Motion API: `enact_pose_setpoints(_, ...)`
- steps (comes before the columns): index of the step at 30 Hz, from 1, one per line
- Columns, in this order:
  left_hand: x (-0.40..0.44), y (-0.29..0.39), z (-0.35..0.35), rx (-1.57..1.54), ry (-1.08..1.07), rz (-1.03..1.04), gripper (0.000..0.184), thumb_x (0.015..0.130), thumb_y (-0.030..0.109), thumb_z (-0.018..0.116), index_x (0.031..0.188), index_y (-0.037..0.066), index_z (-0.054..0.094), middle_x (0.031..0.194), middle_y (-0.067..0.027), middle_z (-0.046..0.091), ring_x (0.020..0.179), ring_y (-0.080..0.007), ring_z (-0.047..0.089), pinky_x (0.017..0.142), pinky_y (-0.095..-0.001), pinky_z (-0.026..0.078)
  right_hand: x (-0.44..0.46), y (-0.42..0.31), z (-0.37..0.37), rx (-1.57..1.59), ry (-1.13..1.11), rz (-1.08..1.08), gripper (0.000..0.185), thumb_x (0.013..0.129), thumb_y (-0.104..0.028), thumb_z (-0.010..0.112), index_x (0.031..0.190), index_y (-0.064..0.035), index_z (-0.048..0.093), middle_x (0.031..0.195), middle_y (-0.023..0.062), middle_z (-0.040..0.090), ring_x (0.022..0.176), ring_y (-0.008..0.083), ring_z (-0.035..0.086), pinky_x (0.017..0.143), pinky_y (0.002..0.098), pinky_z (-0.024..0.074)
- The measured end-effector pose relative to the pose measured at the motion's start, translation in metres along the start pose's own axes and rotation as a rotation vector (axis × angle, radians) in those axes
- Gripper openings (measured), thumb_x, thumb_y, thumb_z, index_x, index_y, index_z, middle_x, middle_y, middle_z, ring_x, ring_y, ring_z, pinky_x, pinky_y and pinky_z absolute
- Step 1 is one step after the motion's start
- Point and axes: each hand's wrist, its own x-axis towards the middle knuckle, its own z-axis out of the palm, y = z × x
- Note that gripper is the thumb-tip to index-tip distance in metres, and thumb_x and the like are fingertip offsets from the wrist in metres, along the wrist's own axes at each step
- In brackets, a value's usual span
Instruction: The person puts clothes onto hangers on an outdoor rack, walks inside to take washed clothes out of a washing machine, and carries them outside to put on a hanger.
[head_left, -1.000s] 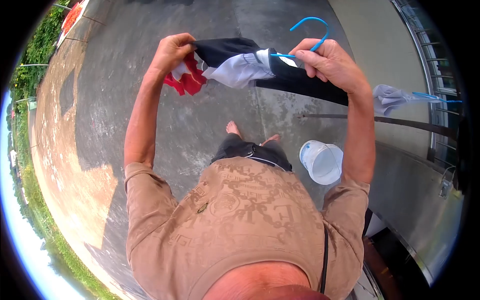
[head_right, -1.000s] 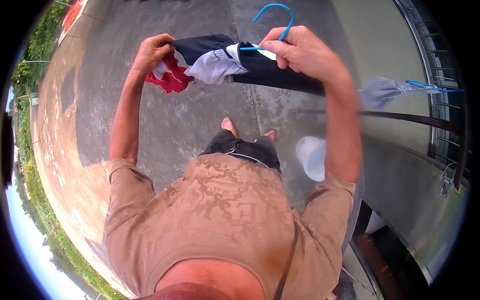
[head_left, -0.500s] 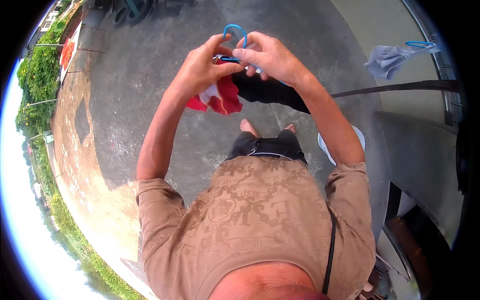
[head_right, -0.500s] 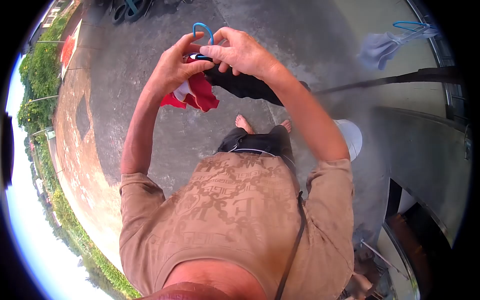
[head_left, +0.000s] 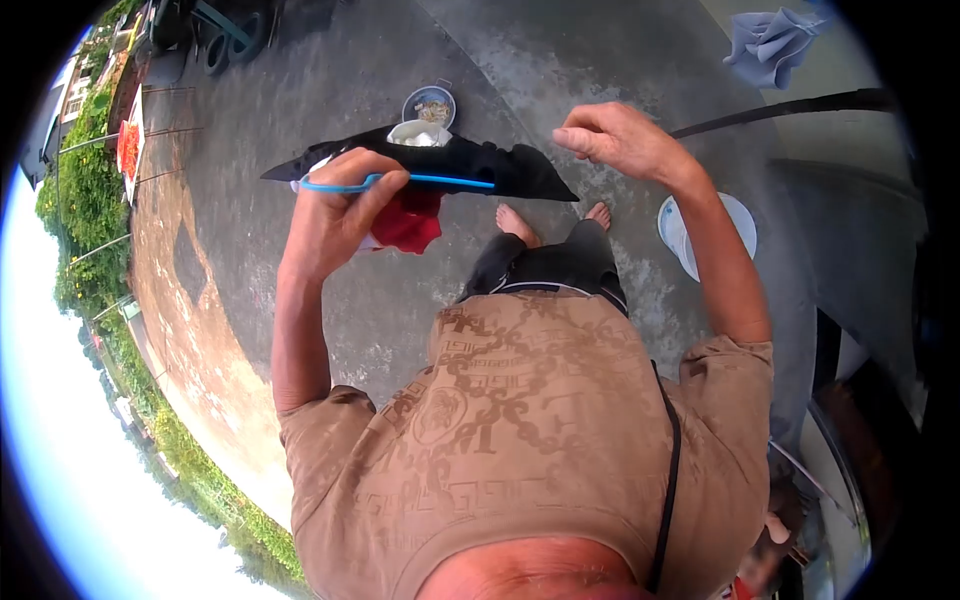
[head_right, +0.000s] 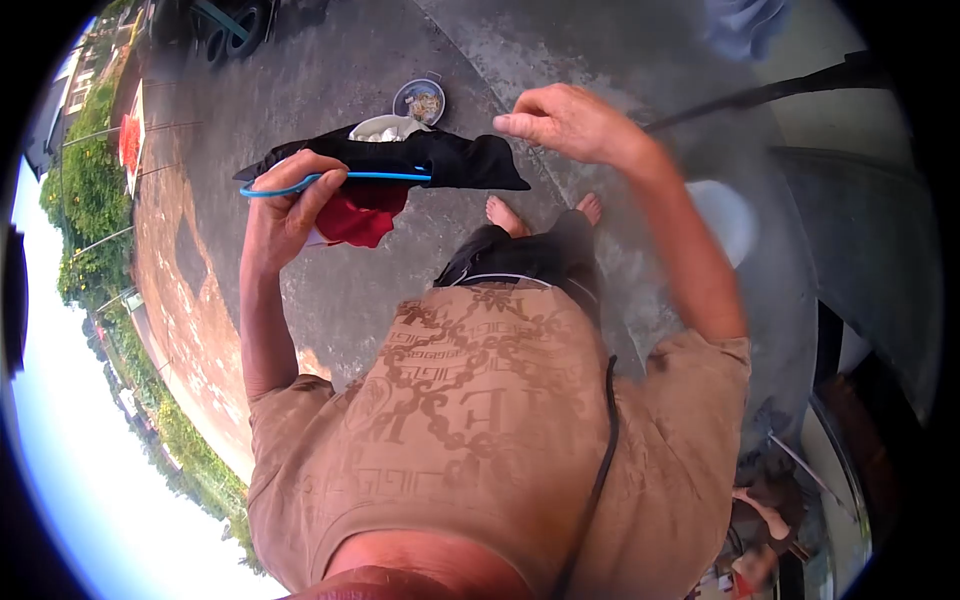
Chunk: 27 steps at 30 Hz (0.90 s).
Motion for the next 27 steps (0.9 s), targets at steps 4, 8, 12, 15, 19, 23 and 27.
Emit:
enact_pose_setpoints(4,-0.016,0.004,0.007,0.051,-0.043,-0.052,0.011,0.089,0.013,0.069,0.091,0.002,0.068,0.081,-0.0071,0.064,0.072,-0.0181,0.066,0.060,-0.0306,0.052,0.006,0.002,0.038,0.195,-0.140,0.053,0.052,0.092,-0.054,0.058,0.085,-0.0022,0.067,0.070,0.0029,0.058,0.064,0.0123,0.054,0.058,0.0294,0.0465)
enact_pose_setpoints(8,-0.031,-0.008,0.018,0.080,-0.049,-0.022,0.011,0.086,0.007,0.072,0.091,-0.001,0.067,0.077,-0.0083,0.061,0.065,-0.0176,0.061,0.057,-0.0291,0.048,0.021,-0.030,0.068,0.253,-0.244,0.037,0.060,0.086,-0.060,0.059,0.083,-0.0012,0.068,0.069,0.0053,0.059,0.060,0.0134,0.054,0.050,0.0291,0.0423)
enact_pose_setpoints(12,-0.045,-0.026,0.025,0.039,-0.029,-0.017,0.013,0.084,0.007,0.073,0.092,0.001,0.066,0.077,-0.0091,0.061,0.065,-0.0218,0.062,0.057,-0.0312,0.048,0.041,-0.030,0.110,0.146,-0.444,0.051,0.050,0.086,-0.048,0.062,0.081,0.0019,0.067,0.069,0.0065,0.060,0.059,0.0139,0.054,0.053,0.0286,0.0427)
enact_pose_setpoints(15,-0.061,-0.046,0.030,0.040,-0.011,-0.058,0.014,0.083,0.008,0.074,0.092,0.002,0.066,0.076,-0.0091,0.060,0.065,-0.0234,0.062,0.057,-0.0322,0.048,0.048,-0.029,0.129,0.288,-0.441,0.170,0.031,0.086,-0.030,0.065,0.082,0.0015,0.067,0.070,0.0047,0.063,0.059,0.0117,0.055,0.057,0.0295,0.0458)
enact_pose_setpoints(19,-0.081,-0.076,0.032,0.024,0.067,-0.132,0.013,0.084,0.006,0.073,0.094,0.003,0.066,0.076,-0.0087,0.061,0.064,-0.0233,0.062,0.057,-0.0318,0.049,0.049,-0.012,0.142,0.523,-0.145,0.318,0.022,0.089,-0.025,0.061,0.086,-0.0030,0.065,0.075,0.0011,0.061,0.063,0.0090,0.055,0.055,0.0254,0.0440)
enact_pose_setpoints(23,-0.089,-0.092,0.026,0.011,0.107,-0.138,0.014,0.083,0.006,0.074,0.094,0.002,0.066,0.077,-0.0091,0.062,0.065,-0.0229,0.063,0.058,-0.0309,0.049,0.057,-0.006,0.154,0.331,-0.035,0.142,0.030,0.091,-0.030,0.063,0.094,-0.0012,0.067,0.080,0.0023,0.063,0.073,0.0100,0.057,0.062,0.0270,0.0467)
enact_pose_setpoints(27,-0.096,-0.100,0.016,0.041,0.118,-0.091,0.015,0.082,0.007,0.075,0.094,0.002,0.067,0.078,-0.0093,0.063,0.066,-0.0227,0.064,0.058,-0.0309,0.050,0.065,0.001,0.159,0.298,-0.417,0.198,0.040,0.092,-0.038,0.063,0.103,0.0006,0.068,0.083,0.0040,0.064,0.080,0.0138,0.057,0.073,0.0304,0.0463)
